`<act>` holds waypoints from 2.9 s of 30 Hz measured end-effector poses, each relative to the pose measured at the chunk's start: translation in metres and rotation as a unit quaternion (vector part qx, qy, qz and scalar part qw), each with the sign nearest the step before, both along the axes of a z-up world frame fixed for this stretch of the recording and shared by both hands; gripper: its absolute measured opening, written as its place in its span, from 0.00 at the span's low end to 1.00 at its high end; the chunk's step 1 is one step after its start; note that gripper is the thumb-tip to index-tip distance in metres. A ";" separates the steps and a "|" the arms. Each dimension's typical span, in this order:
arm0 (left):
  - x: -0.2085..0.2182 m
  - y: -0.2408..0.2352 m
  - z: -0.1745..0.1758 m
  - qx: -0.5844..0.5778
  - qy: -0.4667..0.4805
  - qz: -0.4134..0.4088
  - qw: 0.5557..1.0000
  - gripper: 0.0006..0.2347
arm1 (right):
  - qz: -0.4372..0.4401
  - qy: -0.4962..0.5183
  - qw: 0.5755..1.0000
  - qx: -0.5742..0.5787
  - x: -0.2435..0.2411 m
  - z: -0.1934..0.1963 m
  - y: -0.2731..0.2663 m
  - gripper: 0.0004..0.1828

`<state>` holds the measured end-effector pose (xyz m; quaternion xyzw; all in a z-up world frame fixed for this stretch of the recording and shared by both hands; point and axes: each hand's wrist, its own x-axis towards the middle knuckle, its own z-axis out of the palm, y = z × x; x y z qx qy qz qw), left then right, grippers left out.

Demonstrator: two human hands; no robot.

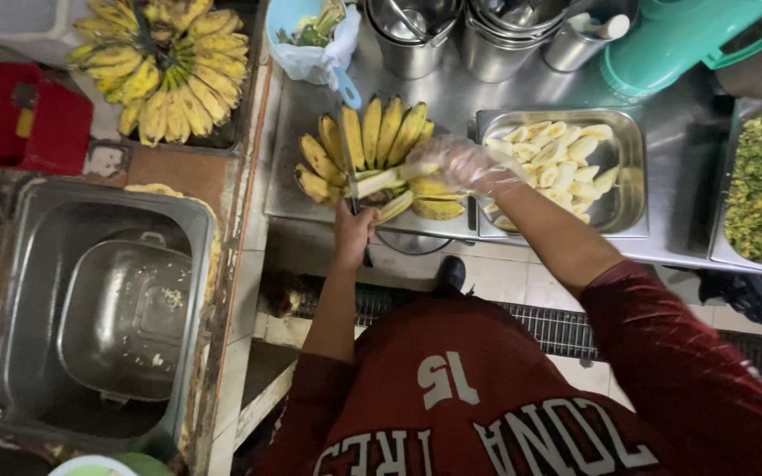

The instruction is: The person peels and slices bananas using a knife, placing the slices into a metal tray. The person also discards banana peels into a green colander.

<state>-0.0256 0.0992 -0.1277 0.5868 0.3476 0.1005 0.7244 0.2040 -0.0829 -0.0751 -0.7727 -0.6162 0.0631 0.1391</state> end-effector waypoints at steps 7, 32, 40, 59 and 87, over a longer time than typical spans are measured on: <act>-0.035 0.006 0.023 0.106 0.069 0.021 0.992 0.36 | 0.018 -0.038 0.999 0.009 0.015 -0.048 -0.003 0.08; -0.079 -0.017 0.041 0.348 0.264 -0.266 0.860 0.33 | -0.027 -0.199 0.968 -0.153 -0.040 -0.032 0.037 0.04; -0.065 -0.023 0.066 0.412 0.162 -0.165 0.881 0.24 | -0.102 -0.307 0.946 -0.021 -0.019 -0.093 0.011 0.16; 0.064 -0.166 0.149 0.460 0.053 -0.458 0.759 0.15 | -0.281 0.691 0.284 0.603 -0.035 0.032 -0.136 0.25; 0.158 -0.213 0.119 0.579 -0.023 -0.506 0.639 0.08 | -0.312 -0.175 0.931 0.067 -0.028 0.043 -0.215 0.24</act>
